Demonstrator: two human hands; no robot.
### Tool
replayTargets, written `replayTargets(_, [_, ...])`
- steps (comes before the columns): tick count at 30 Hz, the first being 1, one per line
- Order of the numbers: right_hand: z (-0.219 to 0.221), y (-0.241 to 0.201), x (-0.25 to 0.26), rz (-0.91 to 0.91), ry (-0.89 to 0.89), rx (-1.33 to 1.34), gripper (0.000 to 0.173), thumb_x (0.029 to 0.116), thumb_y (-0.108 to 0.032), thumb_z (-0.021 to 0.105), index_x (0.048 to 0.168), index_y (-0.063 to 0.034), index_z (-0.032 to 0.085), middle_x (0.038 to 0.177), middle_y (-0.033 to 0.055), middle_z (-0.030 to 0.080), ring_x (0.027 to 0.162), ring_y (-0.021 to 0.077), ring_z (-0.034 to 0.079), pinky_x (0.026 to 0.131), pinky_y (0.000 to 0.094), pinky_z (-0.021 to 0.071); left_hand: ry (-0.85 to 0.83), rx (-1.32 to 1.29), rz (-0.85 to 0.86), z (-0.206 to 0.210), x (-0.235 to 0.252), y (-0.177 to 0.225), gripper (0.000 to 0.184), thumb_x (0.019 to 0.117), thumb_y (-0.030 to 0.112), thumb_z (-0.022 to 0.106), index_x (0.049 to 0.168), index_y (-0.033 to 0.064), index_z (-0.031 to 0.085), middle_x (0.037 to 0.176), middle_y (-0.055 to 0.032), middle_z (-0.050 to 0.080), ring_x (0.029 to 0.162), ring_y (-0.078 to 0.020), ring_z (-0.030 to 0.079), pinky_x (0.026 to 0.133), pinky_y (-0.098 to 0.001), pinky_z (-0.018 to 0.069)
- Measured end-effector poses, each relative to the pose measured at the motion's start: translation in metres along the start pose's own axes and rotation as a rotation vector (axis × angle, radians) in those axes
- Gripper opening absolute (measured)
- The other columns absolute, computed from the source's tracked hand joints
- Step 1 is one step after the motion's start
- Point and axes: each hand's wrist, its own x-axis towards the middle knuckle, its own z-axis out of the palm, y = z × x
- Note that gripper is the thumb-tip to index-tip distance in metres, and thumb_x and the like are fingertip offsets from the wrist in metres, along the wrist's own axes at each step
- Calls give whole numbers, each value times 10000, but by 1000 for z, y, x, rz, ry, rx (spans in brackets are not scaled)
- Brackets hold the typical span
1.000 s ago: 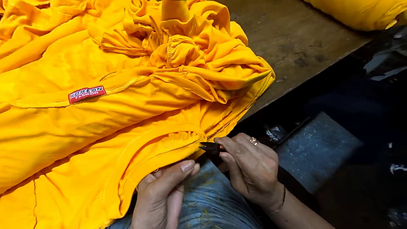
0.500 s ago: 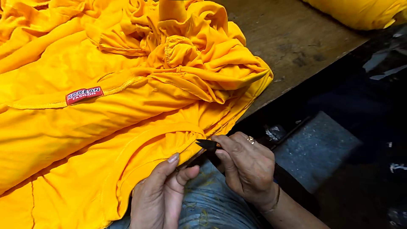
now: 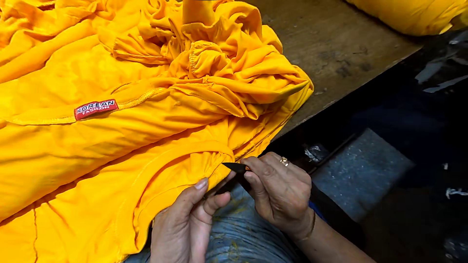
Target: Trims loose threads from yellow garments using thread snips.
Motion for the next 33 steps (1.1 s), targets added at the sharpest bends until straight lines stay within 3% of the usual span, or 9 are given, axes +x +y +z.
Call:
replayTargets(4, [-3,2,-1,-23,-50,119,309,1060,-200,498,1007,1,727,757,47,604,707,136,580,609,260,473,65,82,40,0,-1,-1,161,972,-20,593,1016,-129,704,1009,-296,712,858,-298,761,768,-399,649])
replayTargets(7, [-12,2,2,-8,-188,457,348,1096,-210,441,983,-12,704,788,35,628,738,89,599,644,226,494,88,215,107,-3,-2,0,125,949,-25,639,1010,-115,700,955,-282,714,763,-291,755,699,-409,654])
replayTargets(10, [-12,-3,3,169,-189,729,416,1120,-278,404,999,2,687,834,26,625,758,50,602,654,192,519,95,343,177,-4,-2,-3,117,955,-36,624,1032,-94,692,938,-264,719,742,-285,748,720,-417,651])
replayTargets(12, [-10,-9,4,312,-142,838,338,1087,-312,512,1022,-21,672,854,-1,620,738,31,598,622,177,531,97,397,226,-5,-3,-6,113,952,-57,615,1042,-86,678,937,-258,722,753,-295,751,745,-433,650])
replayTargets(15, [-2,-20,8,408,-44,805,198,881,-169,787,976,-30,684,769,-40,608,613,-17,498,517,120,424,95,469,286,-4,-4,-8,121,937,-79,612,1039,-79,677,934,-242,727,785,-289,751,776,-435,644])
replayTargets(17, [1,-25,12,431,-36,740,199,824,-133,826,940,-34,699,725,-53,604,575,-28,471,488,109,390,80,507,317,-5,-4,-9,125,927,-86,609,1027,-59,679,917,-216,729,782,-268,746,786,-422,640])
replayTargets(22, [4,-33,17,513,-83,747,85,823,32,707,895,-10,723,724,-2,661,581,34,588,496,159,508,23,552,367,-11,-3,-9,143,939,-77,606,1058,-30,671,936,-201,731,786,-277,748,773,-430,647])
replayTargets(28, [-6,-22,5,202,-340,973,21,840,12,681,845,26,697,757,41,651,706,35,589,617,166,485,63,575,332,-12,-3,-7,97,943,-58,614,1010,-33,679,861,-193,735,731,-250,741,744,-385,640])
replayTargets(33, [-8,-25,18,358,-113,739,84,831,2,763,908,7,729,793,11,691,672,35,632,583,166,559,3,568,374,-16,-1,-11,136,937,-59,632,1054,-14,685,935,-187,735,788,-265,750,759,-419,650])
